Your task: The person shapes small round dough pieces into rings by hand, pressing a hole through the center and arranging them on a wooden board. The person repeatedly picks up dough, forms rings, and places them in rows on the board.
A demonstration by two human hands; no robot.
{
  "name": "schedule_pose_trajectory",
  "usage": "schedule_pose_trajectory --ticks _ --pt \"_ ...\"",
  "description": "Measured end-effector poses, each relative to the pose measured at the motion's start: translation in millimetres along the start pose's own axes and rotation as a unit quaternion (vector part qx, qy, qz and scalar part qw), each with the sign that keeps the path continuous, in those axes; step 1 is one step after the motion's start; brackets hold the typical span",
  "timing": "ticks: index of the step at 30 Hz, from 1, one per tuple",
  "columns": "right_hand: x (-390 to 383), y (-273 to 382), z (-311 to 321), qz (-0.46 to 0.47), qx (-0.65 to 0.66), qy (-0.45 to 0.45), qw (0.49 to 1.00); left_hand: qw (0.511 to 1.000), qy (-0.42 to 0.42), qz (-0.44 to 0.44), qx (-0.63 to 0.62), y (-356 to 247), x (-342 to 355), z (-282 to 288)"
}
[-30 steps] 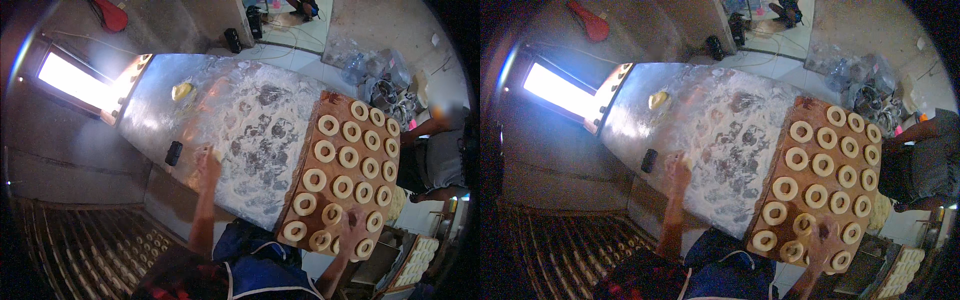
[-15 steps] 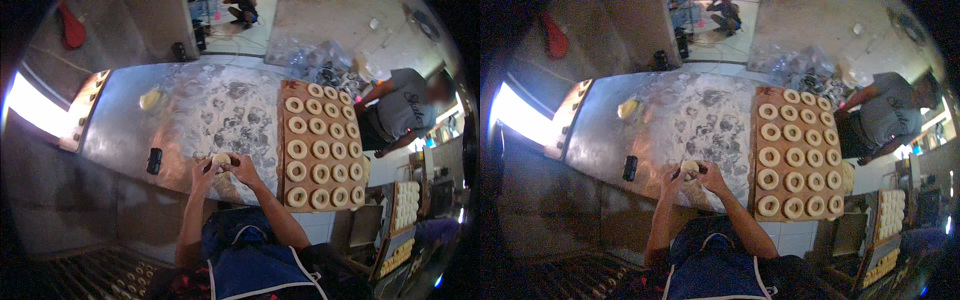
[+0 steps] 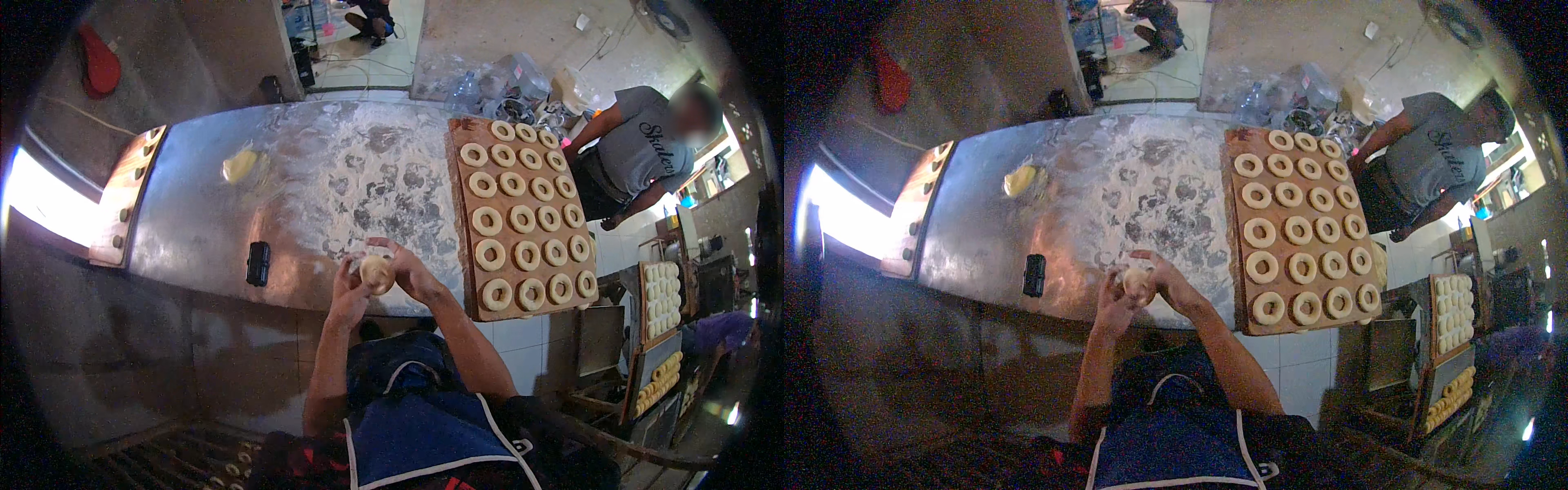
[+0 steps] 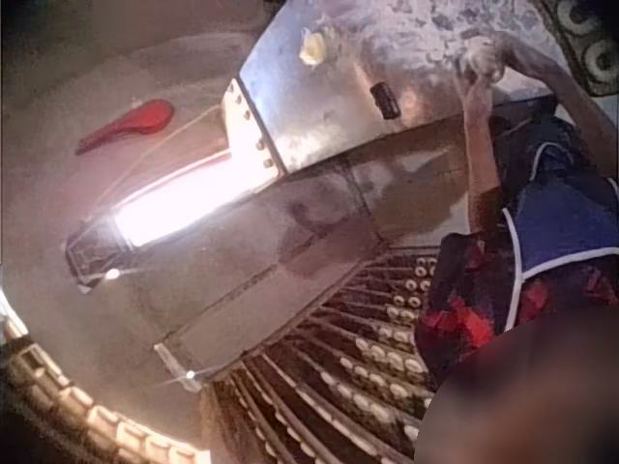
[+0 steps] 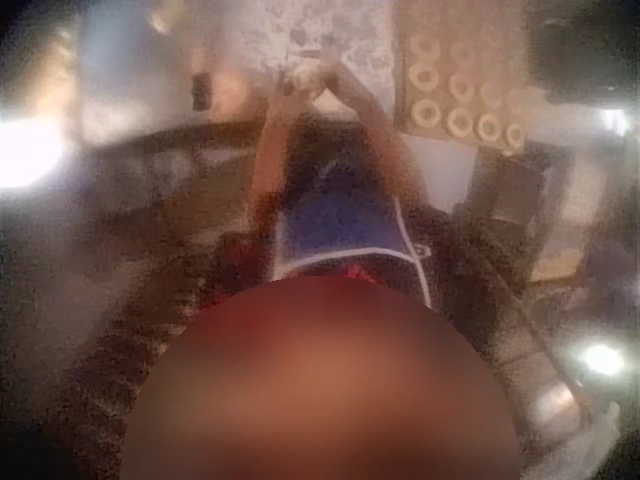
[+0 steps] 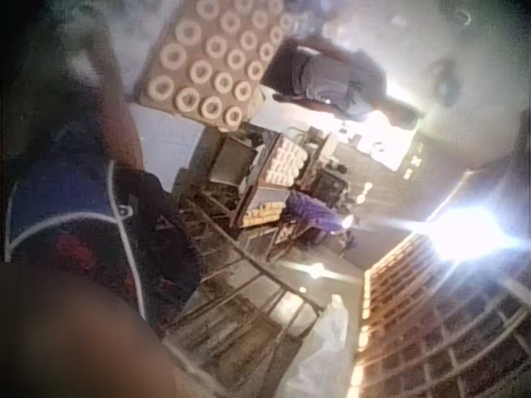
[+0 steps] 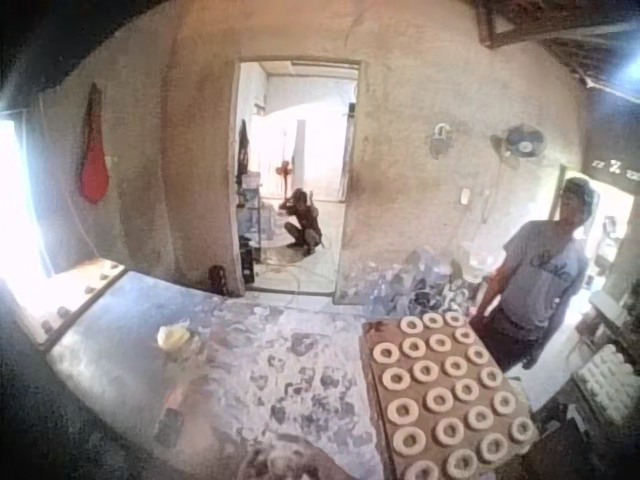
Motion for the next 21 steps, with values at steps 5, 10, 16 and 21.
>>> schedule_pose_trajectory --ticks 5,10,16,21 --pt "17 -16 44 -0.075 -0.302 -0.211 0.927 0.976 -0.105 -0.053 -0.185 21 27 3" --pt "10 -16 64 -0.04 -0.087 -0.31 0.946 0.921 -0.113 -0.168 0.333 24 72 -18" --pt "12 43 69 0.044 -0.332 -0.275 0.901 0.991 -0.103 -0.043 -0.068 67 110 -18" --pt "9 75 88 0.102 -0.424 -0.285 0.854 0.891 -0.123 -0.167 0.404 73 153 -41"
Point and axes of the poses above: each hand's wrist, its own x-axis towards the middle knuckle, its own z-axis out of the back of the hand, y = z × x, the point moved 4 cm from there along x, towards the middle knuckle, and after that the axes turned 6 degrees about y, right-handed, at the moved point
